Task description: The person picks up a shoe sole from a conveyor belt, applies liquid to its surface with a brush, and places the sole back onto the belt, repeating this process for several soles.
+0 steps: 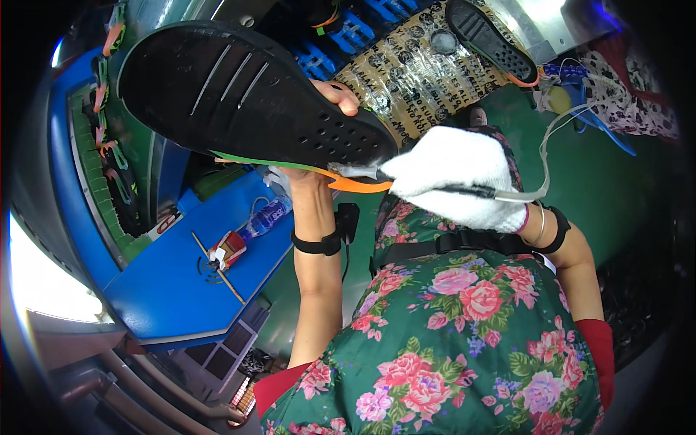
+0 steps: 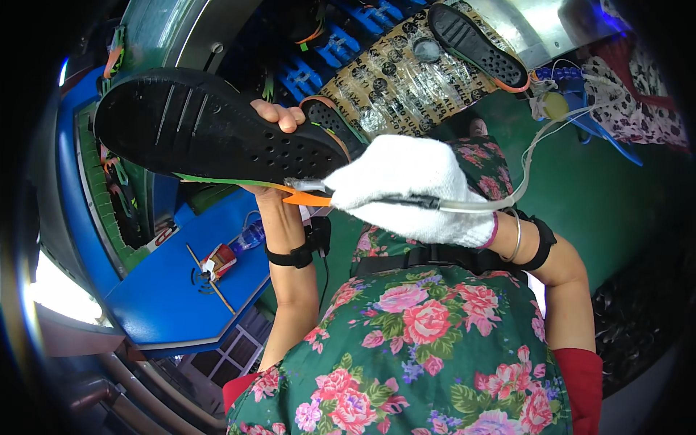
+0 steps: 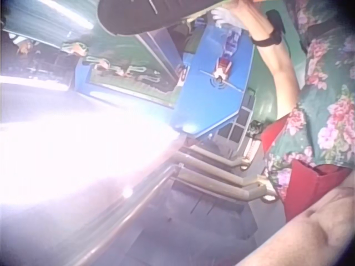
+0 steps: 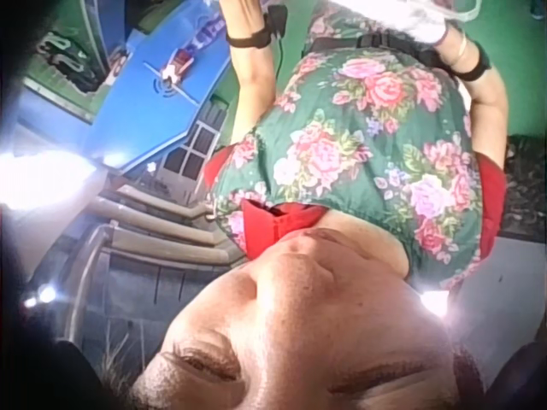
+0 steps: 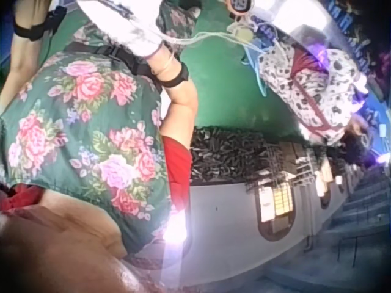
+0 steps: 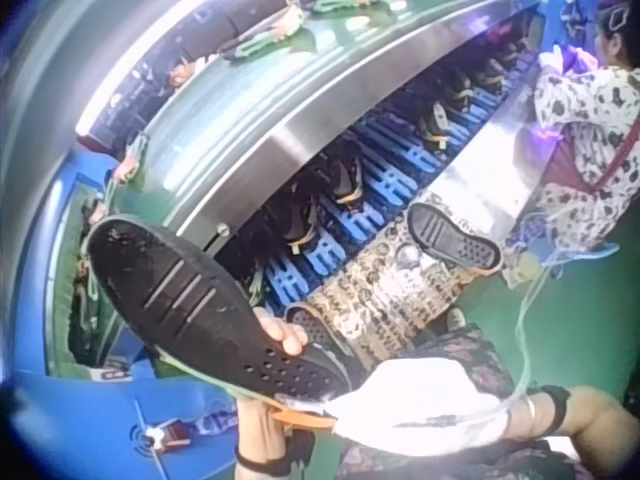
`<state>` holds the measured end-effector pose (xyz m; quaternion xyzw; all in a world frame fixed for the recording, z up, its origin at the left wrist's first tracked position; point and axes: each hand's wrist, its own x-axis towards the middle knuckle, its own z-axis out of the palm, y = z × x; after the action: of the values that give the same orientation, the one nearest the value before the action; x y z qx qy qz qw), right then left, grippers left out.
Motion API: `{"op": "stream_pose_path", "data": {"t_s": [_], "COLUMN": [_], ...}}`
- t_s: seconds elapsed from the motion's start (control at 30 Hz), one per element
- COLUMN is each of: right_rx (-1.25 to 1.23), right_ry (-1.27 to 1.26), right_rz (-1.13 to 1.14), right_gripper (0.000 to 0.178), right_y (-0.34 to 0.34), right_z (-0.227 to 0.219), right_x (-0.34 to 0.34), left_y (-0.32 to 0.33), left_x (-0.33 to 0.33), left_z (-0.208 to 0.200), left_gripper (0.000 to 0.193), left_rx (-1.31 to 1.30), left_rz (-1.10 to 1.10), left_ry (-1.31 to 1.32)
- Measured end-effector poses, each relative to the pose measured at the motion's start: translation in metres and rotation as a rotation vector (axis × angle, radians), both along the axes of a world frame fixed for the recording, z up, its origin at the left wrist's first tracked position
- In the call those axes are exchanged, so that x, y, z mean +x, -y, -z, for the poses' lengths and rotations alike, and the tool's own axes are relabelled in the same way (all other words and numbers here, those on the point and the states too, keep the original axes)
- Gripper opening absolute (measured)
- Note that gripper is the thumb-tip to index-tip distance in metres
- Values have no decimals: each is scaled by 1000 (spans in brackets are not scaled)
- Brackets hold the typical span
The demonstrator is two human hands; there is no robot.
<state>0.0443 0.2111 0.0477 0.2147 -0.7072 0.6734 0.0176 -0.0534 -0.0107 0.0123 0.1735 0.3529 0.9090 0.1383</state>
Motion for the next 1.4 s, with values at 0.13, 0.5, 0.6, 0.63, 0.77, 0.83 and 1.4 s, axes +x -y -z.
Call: {"op": "stream_pose_path", "data": {"t_s": [0.13, 0.5, 0.6, 0.63, 0.77, 0.83, 1.4], "right_rx": [-274, -82, 33, 50, 20, 45, -165], "right_ry": [173, -14, -130, -177, -254, -267, -155], "right_rz": [83, 84, 79, 86, 105, 117, 144], "right_gripper": [17, 16, 22, 24, 26, 28, 25], "right_y": [8, 3, -1, 1, 10, 14, 8], "right_z": [12, 12, 2, 3, 8, 5, 2], "right_x": [4, 6, 9, 11, 20, 22, 20], "left_y": [-1, 3, -2, -2, -3, -4, -10], "left_x": [-4, -7, -9, -8, -8, -8, -8], "left_z": [-2, -3, -3, -2, 3, 3, 20], "left_gripper": [72, 59, 63, 69, 87, 91, 134], "left_rx": [-85, -177, -99, -59, 78, 86, 31], "left_rz": [-12, -8, -10, 11, 82, 122, 169], "left_ry": [-26, -109, -73, -50, -27, -12, 147]}}
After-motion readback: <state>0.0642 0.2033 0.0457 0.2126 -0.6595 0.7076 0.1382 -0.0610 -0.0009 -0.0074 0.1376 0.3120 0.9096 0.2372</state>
